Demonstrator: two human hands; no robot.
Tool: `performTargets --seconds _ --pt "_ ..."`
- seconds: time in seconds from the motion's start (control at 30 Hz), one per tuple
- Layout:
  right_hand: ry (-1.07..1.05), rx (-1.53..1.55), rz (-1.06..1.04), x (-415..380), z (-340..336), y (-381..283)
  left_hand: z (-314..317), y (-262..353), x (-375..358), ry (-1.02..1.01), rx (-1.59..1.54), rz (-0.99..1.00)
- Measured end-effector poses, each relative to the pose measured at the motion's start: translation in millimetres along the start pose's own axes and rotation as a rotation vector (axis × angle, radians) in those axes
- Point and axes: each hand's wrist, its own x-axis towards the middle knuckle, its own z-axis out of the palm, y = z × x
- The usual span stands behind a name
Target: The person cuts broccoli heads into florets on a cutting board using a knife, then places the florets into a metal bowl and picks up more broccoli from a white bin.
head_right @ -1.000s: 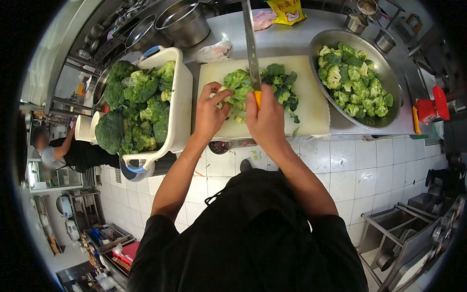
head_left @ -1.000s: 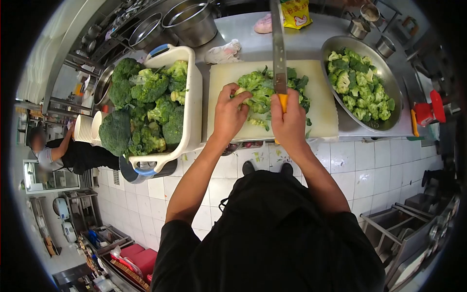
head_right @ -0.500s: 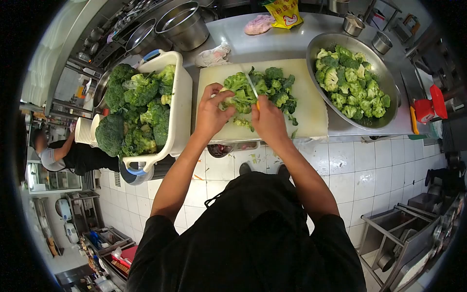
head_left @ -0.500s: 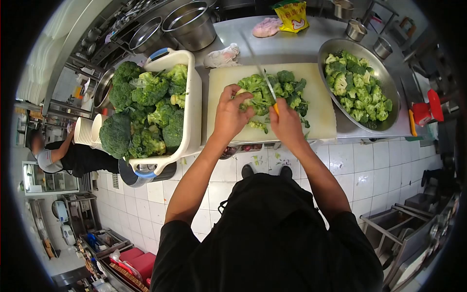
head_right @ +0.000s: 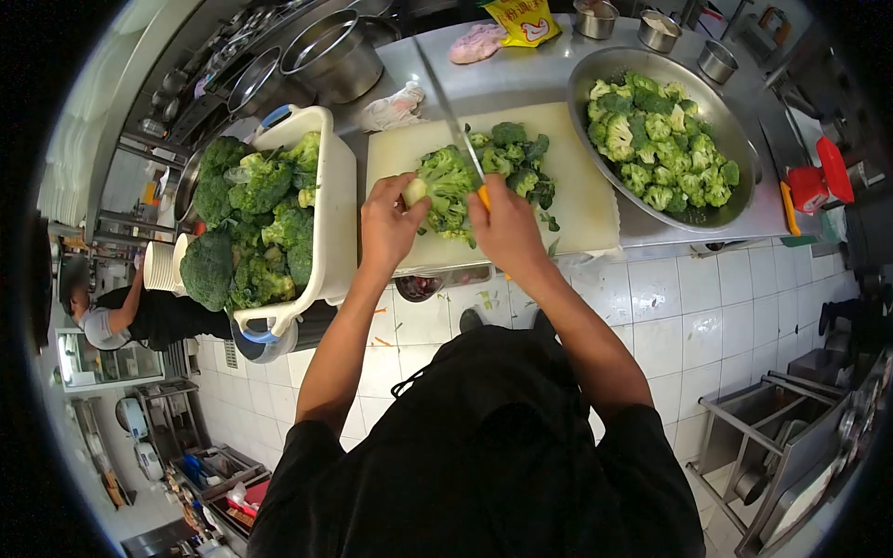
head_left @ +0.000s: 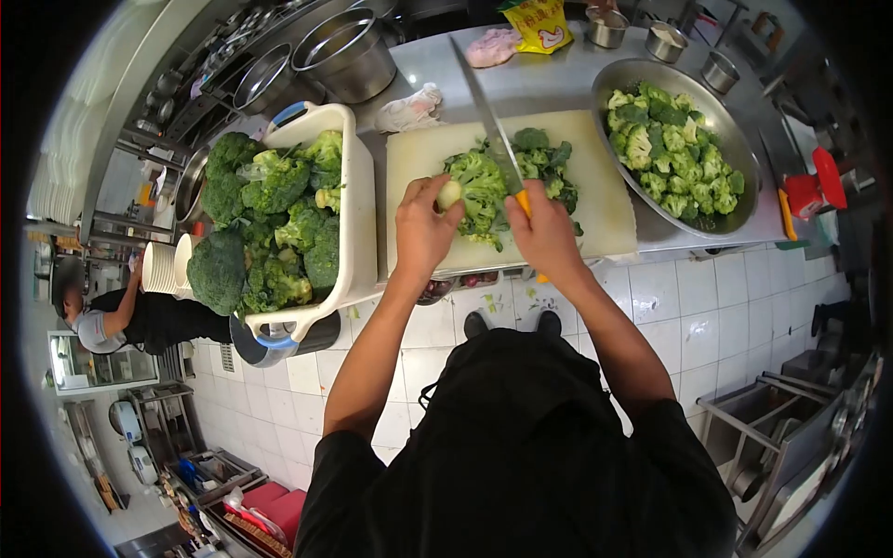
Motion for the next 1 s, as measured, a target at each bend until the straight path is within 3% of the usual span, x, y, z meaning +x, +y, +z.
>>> performTargets --seconds 0.07,0.3,0.43,0.53,0.63,0.87,1.0 --pt "-0.023 0.013 -0.04 -3.1 6.6 -1.6 6.9 -7.1 -7.7 0.024 0.021 0.085" --pt "-0.114 -0.015 0.055 -10.5 13.7 -1.2 3.1 -6.6 -12.9 0.035 -0.049 0.022" --pt "0.083 0.109 -0.001 -1.8 2.5 -26.1 3.3 -5.8 -12.0 0.037 -0.01 0.063" --pt "0.102 0.039 -0.027 -11.7 28.0 -7.1 1.3 -1.2 -9.4 0.024 0.001 0.044" --pt "-0.079 -0.067 0.005 -21.2 51.2 26.8 1.2 -1.4 -10.1 0.019 0.001 0.042" --pt "-0.009 0.011 0.046 -13.8 32.6 30.7 -12.6 -18.3 6.4 0.076 -0.044 0.034" --pt "-0.039 -0.044 0.122 -7.9 27.2 43.8 -26.7 -22.7 7.4 -0.031 -0.013 0.084"
